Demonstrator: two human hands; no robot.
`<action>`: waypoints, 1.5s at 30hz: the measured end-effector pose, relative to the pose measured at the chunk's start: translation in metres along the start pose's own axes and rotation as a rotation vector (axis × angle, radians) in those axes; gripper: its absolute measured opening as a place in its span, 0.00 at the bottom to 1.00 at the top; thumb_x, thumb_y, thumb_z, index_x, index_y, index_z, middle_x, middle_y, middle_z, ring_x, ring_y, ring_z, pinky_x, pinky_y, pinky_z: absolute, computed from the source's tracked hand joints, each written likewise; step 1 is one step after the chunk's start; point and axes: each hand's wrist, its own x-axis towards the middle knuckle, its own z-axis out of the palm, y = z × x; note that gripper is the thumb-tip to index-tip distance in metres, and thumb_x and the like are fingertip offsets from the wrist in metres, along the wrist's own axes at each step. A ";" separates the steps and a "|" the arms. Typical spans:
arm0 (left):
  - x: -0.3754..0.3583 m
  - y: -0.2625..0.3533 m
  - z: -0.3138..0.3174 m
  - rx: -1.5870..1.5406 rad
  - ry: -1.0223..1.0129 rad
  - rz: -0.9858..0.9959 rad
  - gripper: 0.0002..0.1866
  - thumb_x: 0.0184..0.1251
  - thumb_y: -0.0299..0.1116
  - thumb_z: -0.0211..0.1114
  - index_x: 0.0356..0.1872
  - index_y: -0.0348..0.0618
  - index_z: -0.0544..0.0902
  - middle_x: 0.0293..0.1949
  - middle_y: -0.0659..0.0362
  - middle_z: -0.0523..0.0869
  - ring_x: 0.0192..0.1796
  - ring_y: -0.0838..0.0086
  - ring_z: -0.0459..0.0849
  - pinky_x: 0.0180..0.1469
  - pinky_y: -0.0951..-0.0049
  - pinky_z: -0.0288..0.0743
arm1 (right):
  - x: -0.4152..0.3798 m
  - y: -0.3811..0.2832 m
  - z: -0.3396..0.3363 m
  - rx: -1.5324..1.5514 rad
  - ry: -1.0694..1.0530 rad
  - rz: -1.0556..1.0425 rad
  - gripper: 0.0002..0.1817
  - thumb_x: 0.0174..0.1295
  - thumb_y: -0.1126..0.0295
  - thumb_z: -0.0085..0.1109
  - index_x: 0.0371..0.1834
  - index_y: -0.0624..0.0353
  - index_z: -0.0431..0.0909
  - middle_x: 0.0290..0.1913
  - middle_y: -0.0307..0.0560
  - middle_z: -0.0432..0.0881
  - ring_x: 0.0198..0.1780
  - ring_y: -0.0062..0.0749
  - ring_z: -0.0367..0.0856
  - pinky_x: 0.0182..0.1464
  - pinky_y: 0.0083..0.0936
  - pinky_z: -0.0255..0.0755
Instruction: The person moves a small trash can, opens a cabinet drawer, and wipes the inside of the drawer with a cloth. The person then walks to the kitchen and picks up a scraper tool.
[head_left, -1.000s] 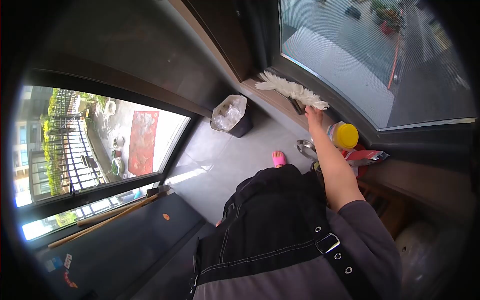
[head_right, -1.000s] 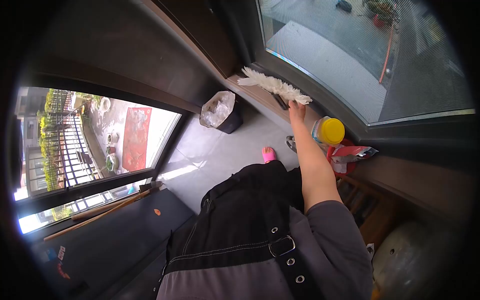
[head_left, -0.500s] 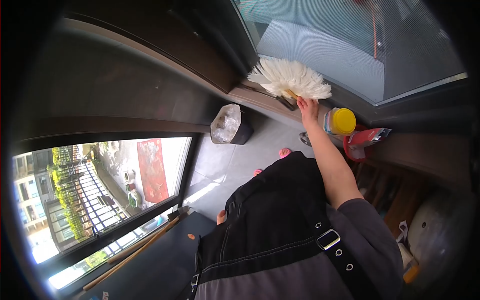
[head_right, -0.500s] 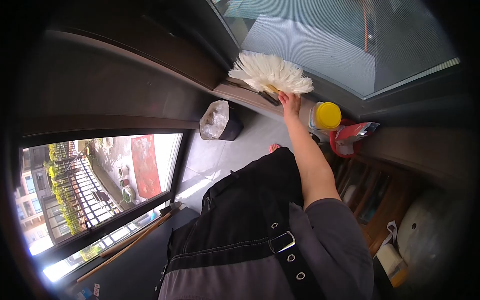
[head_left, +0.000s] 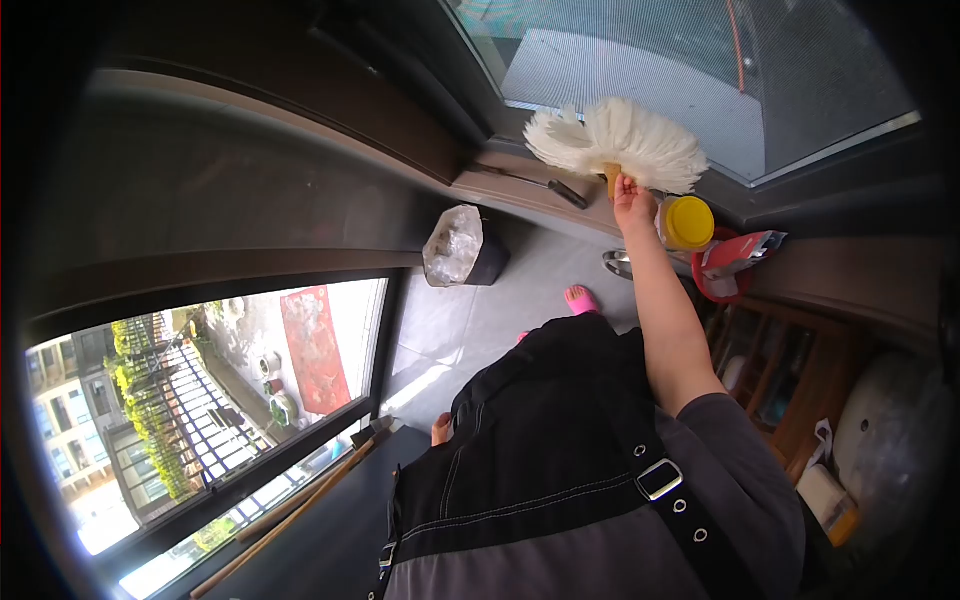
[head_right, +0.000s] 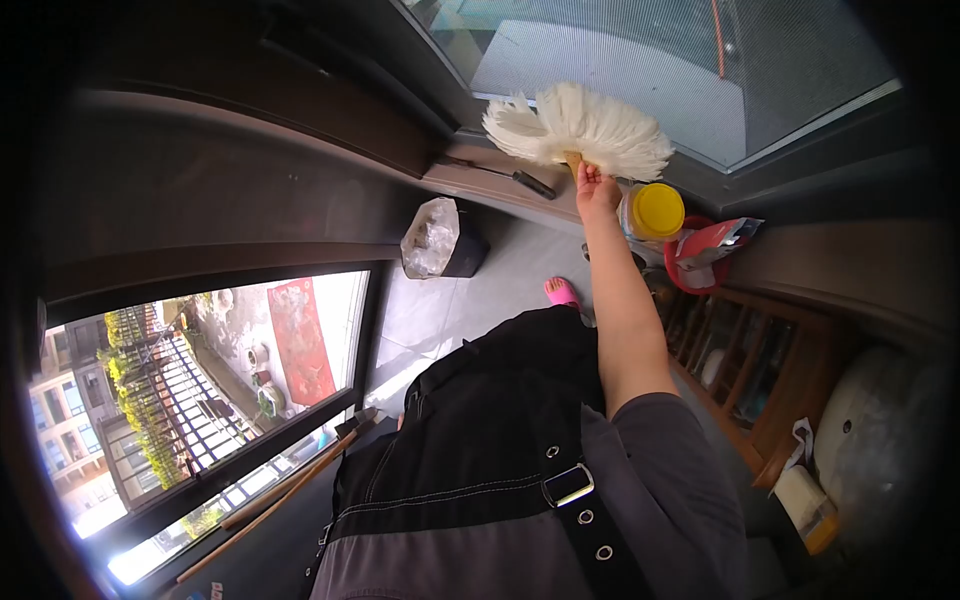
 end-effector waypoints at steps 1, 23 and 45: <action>0.001 0.003 0.000 0.001 -0.001 0.002 0.09 0.59 0.28 0.59 0.38 0.36 0.78 0.32 0.58 0.82 0.36 0.76 0.79 0.39 0.75 0.72 | 0.001 -0.001 0.000 0.053 -0.027 0.002 0.08 0.62 0.77 0.41 0.30 0.65 0.72 0.25 0.45 0.74 0.28 0.29 0.75 0.42 0.26 0.78; -0.009 0.018 -0.009 0.050 -0.022 -0.051 0.09 0.57 0.28 0.60 0.38 0.35 0.79 0.31 0.60 0.82 0.35 0.79 0.78 0.38 0.76 0.71 | 0.014 0.016 -0.033 -0.129 0.217 -0.008 0.17 0.55 0.82 0.48 0.47 0.53 0.65 0.33 0.43 0.75 0.30 0.28 0.74 0.40 0.26 0.76; -0.018 -0.014 0.017 0.168 0.076 -0.028 0.09 0.57 0.31 0.60 0.37 0.38 0.79 0.28 0.62 0.81 0.33 0.80 0.76 0.37 0.76 0.71 | 0.029 0.044 -0.023 -1.051 0.207 -0.165 0.25 0.53 0.54 0.62 0.45 0.59 0.65 0.31 0.42 0.73 0.23 0.23 0.71 0.24 0.19 0.67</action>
